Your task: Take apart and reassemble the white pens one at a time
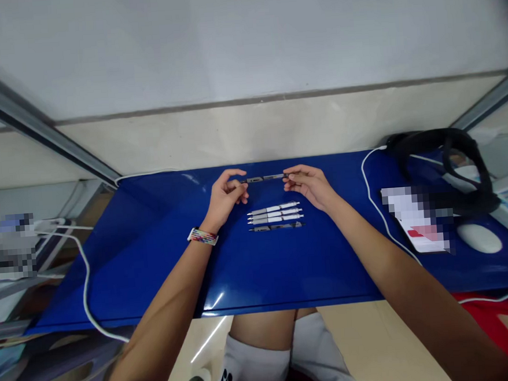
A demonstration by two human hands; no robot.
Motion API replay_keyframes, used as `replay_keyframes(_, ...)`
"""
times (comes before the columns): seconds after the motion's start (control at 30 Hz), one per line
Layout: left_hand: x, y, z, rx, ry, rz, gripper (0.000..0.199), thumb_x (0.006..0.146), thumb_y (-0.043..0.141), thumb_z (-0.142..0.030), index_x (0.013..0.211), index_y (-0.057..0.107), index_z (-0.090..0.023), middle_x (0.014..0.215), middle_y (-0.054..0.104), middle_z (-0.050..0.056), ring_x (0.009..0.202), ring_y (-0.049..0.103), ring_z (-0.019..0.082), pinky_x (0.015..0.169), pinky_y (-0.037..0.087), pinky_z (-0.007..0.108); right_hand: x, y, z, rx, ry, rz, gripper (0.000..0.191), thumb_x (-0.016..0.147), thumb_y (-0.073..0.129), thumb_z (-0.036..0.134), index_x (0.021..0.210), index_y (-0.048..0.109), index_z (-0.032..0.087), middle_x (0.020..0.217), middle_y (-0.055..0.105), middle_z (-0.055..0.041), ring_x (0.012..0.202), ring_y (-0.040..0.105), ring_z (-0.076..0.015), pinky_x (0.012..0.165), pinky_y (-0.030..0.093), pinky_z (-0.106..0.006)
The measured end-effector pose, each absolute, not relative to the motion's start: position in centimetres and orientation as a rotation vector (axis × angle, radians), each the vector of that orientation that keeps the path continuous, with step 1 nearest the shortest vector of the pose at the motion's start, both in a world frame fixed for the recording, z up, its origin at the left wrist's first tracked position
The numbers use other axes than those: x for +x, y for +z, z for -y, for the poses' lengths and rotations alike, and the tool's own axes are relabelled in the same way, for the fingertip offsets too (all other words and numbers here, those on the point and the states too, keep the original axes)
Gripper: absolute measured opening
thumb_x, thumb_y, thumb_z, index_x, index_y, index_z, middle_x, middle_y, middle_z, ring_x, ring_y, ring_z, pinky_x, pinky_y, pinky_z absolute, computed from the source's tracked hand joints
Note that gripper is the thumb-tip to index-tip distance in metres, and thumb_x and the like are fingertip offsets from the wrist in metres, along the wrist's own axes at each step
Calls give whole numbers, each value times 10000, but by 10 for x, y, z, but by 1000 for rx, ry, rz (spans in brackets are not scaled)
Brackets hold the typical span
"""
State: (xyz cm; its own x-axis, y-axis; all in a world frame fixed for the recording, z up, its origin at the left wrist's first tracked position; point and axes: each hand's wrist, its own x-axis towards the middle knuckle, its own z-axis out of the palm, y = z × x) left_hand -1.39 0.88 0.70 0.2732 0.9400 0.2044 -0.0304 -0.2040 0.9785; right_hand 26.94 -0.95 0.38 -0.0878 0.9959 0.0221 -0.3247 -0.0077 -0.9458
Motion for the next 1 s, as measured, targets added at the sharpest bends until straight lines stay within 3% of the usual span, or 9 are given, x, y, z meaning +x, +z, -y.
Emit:
replay_keyframes(0.1, -15, 6, -9, 1469, 1106, -880, 273, 970, 781, -419, 1134, 727, -207, 769, 756, 4, 536, 676, 122, 530, 515, 243, 269, 4, 9, -915, 1409, 1025, 374, 692, 1030, 418, 965, 867, 223, 892, 816, -59, 793, 748, -208, 866, 646, -434)
replay_keyframes(0.2, -13, 5, -9, 1455, 1111, -910, 317, 990, 767, -508, 1031, 721, -197, 745, 739, 15, 550, 689, 132, 537, 525, 247, 268, 4, 9, -920, 1406, 1034, 371, 694, 1029, 426, 959, 865, 224, 892, 816, -59, 786, 750, -209, 878, 648, -445)
replay_keyframes(0.27, -11, 6, -8, 1471, 1141, -941, 332, 946, 828, -466, 1123, 726, -205, 790, 740, 7, 586, 715, 134, 542, 526, 235, 268, 3, 9, -923, 1405, 1038, 374, 692, 1030, 429, 958, 864, 224, 890, 816, -59, 782, 754, -210, 879, 649, -446)
replay_keyframes(0.4, -10, 7, -9, 1476, 1192, -974, 650, 847, 919, -358, 1426, 635, -270, 956, 763, 4, 633, 745, 135, 511, 508, 217, 267, 1, 8, -920, 1405, 1025, 390, 686, 1034, 449, 960, 870, 225, 883, 820, -59, 786, 768, -217, 851, 651, -430)
replay_keyframes(0.5, -10, 6, -10, 1479, 1156, -950, 393, 954, 821, -455, 1241, 700, -215, 852, 758, 15, 580, 714, 121, 496, 485, 212, 267, 1, 8, -934, 1403, 1049, 391, 696, 1030, 459, 969, 876, 226, 884, 827, -59, 782, 766, -217, 845, 656, -431)
replay_keyframes(0.57, -10, 4, -10, 1493, 1139, -933, 326, 986, 784, -478, 1128, 693, -199, 794, 752, 14, 578, 722, 125, 514, 495, 210, 266, 1, 8, -942, 1402, 1062, 385, 702, 1027, 456, 971, 879, 224, 883, 829, -60, 770, 764, -212, 837, 659, -426)
replay_keyframes(0.77, -11, 1, -11, 1496, 1202, -913, 659, 857, 874, -292, 1433, 555, -255, 1090, 809, 53, 782, 824, 178, 585, 592, 222, 266, 2, 8, -947, 1422, 1060, 374, 688, 1023, 438, 944, 863, 218, 840, 818, -57, 710, 744, -201, 788, 660, -421)
replay_keyframes(0.9, -12, 3, -10, 1551, 1125, -906, 465, 867, 831, -245, 1297, 656, -213, 952, 801, 35, 771, 816, 173, 619, 595, 228, 266, 1, 7, -942, 1412, 1053, 366, 694, 1014, 439, 945, 863, 218, 841, 815, -55, 720, 750, -199, 797, 658, -414)
replay_keyframes(1.0, -12, 5, -9, 1550, 1081, -924, 388, 875, 872, -316, 1209, 721, -189, 887, 798, 40, 727, 789, 163, 623, 586, 238, 265, 0, 6, -937, 1398, 1040, 356, 693, 1016, 430, 940, 866, 221, 851, 818, -51, 735, 759, -197, 800, 653, -398)
